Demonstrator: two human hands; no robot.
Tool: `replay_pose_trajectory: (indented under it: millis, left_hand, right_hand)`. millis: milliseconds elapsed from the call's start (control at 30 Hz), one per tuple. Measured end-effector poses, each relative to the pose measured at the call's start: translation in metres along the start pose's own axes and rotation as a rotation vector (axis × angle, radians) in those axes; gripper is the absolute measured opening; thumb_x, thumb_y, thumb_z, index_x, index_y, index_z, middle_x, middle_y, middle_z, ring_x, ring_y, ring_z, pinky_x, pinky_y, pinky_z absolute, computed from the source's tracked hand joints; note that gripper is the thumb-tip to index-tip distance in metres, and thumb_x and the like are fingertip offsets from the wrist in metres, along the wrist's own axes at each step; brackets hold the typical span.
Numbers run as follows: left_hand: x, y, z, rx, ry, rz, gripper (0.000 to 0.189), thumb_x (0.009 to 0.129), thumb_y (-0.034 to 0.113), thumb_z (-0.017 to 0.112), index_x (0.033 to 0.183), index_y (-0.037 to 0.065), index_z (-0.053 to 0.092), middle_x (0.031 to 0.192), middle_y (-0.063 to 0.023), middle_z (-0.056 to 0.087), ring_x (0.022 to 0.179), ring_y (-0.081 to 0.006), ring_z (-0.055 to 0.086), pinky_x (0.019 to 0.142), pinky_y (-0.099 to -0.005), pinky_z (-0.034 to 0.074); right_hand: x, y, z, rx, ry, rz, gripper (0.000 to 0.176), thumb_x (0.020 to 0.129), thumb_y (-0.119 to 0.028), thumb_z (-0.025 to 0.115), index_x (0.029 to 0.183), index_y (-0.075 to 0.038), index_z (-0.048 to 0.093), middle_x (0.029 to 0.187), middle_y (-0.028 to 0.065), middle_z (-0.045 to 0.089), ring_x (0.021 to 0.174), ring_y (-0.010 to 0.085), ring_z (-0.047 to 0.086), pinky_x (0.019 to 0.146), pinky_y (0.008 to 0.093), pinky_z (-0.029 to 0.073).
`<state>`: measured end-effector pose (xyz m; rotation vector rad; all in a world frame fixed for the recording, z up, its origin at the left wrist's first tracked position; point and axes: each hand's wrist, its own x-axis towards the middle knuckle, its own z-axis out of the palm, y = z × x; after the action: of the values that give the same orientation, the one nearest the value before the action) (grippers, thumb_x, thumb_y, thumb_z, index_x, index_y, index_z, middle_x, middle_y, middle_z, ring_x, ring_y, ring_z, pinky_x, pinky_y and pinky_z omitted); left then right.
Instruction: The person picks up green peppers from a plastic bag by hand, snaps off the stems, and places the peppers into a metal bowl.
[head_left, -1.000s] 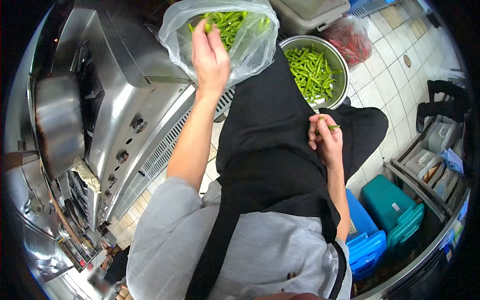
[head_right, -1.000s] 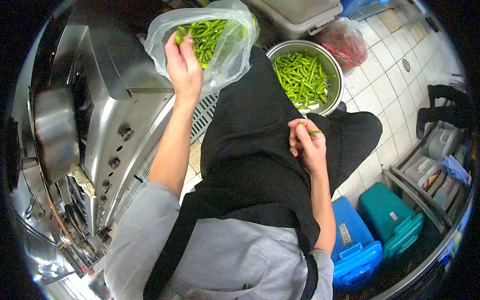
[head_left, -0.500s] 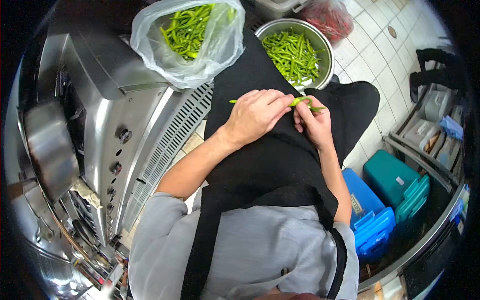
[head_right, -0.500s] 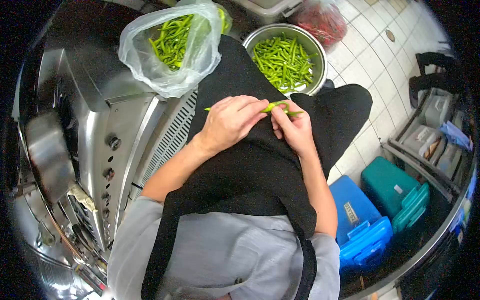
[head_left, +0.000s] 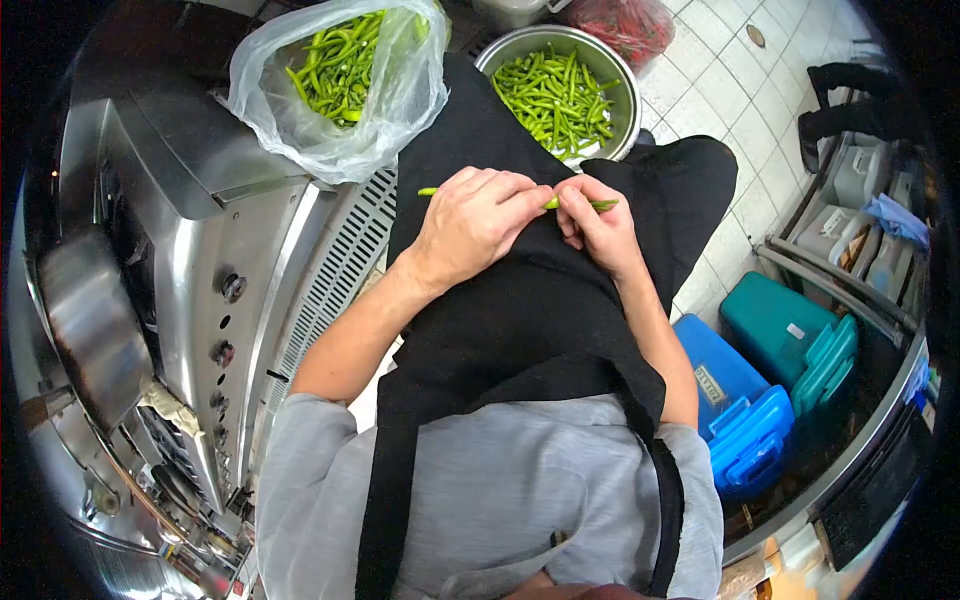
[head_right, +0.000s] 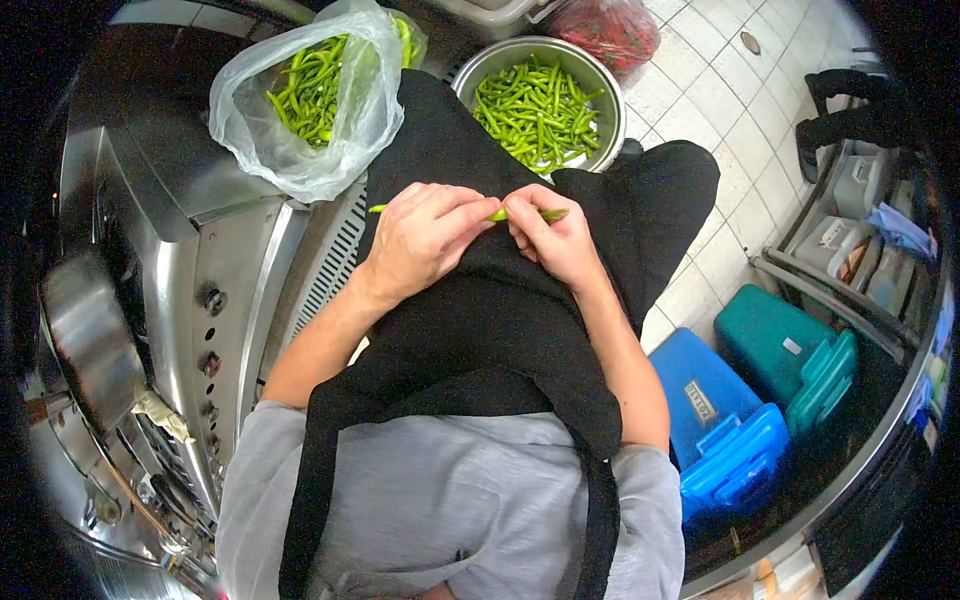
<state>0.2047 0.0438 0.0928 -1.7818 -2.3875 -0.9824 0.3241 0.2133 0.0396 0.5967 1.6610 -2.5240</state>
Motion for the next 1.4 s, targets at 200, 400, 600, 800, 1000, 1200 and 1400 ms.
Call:
replay_pose_trajectory:
  millis: [200, 400, 600, 800, 1000, 1200, 1400]
  left_hand:
    - [-0.007, 0.000, 0.017, -0.569, -0.017, -0.368, 0.021, 0.086, 0.009, 0.072, 0.106, 0.004, 0.072, 0.097, -0.0099, 0.070, 0.086, -0.0194, 0.067, 0.077, -0.0294, 0.052]
    - [0.004, -0.016, 0.026, -1.241, -0.265, -0.662, 0.024, 0.096, 0.014, 0.063, 0.114, -0.001, 0.070, 0.089, -0.0035, 0.069, 0.080, -0.0094, 0.062, 0.073, -0.0236, 0.051]
    - [0.061, -0.041, 0.042, -0.885, 0.062, -0.620, 0.049, 0.099, 0.022, 0.056, 0.140, -0.004, 0.046, 0.132, -0.0169, 0.059, 0.117, -0.0198, 0.059, 0.100, -0.0303, 0.046]
    - [0.037, -0.146, -0.041, 0.068, 0.476, -0.575, 0.029, 0.092, 0.011, 0.055, 0.119, 0.004, 0.064, 0.116, -0.0178, 0.067, 0.111, -0.0326, 0.063, 0.098, -0.0413, 0.048]
    - [-0.047, -0.210, -0.033, 0.553, -0.242, -1.026, 0.028, 0.085, 0.011, 0.058, 0.112, 0.009, 0.066, 0.112, -0.0174, 0.067, 0.103, -0.0366, 0.065, 0.091, -0.0470, 0.050]
    - [-0.046, -0.189, -0.044, 0.442, -0.085, -1.019, 0.026, 0.090, 0.020, 0.058, 0.109, 0.004, 0.064, 0.116, -0.0206, 0.064, 0.103, -0.0367, 0.064, 0.091, -0.0466, 0.050]
    - [-0.028, -0.173, -0.072, -0.340, 0.850, -0.955, 0.035, 0.100, 0.026, 0.054, 0.123, -0.001, 0.054, 0.111, -0.0155, 0.066, 0.098, -0.0255, 0.067, 0.087, -0.0384, 0.053]
  right_hand:
    - [-0.005, 0.003, -0.006, 0.065, -0.014, -0.051, 0.029, 0.102, -0.030, 0.054, 0.094, -0.004, 0.064, 0.069, -0.0031, 0.055, 0.054, 0.0035, 0.045, 0.046, 0.0192, 0.035]
    - [-0.014, -0.002, -0.008, 0.171, -0.054, -0.072, 0.035, 0.102, -0.032, 0.054, 0.090, 0.000, 0.062, 0.066, -0.0003, 0.052, 0.052, 0.0061, 0.044, 0.045, 0.0205, 0.034]
    - [-0.011, -0.010, -0.003, 0.250, -0.088, -0.011, 0.032, 0.101, -0.028, 0.055, 0.089, 0.001, 0.060, 0.063, 0.0009, 0.049, 0.050, 0.0069, 0.041, 0.043, 0.0210, 0.032]
    - [-0.014, -0.004, -0.010, 0.314, -0.016, -0.017, 0.031, 0.102, -0.029, 0.052, 0.088, -0.001, 0.057, 0.066, 0.0023, 0.048, 0.051, 0.0081, 0.042, 0.042, 0.0207, 0.032]
    - [-0.005, -0.004, -0.003, 0.355, -0.006, 0.009, 0.032, 0.102, -0.030, 0.050, 0.088, -0.002, 0.056, 0.068, 0.0030, 0.048, 0.053, 0.0081, 0.042, 0.043, 0.0206, 0.033]
    - [-0.008, 0.000, -0.009, 0.370, 0.019, 0.010, 0.030, 0.102, -0.030, 0.051, 0.091, -0.002, 0.056, 0.070, 0.0035, 0.049, 0.053, 0.0088, 0.043, 0.043, 0.0213, 0.034]
    - [-0.006, -0.005, -0.006, 0.388, 0.052, 0.026, 0.028, 0.101, -0.030, 0.052, 0.096, -0.003, 0.057, 0.073, 0.0040, 0.052, 0.057, 0.0103, 0.048, 0.043, 0.0225, 0.037]
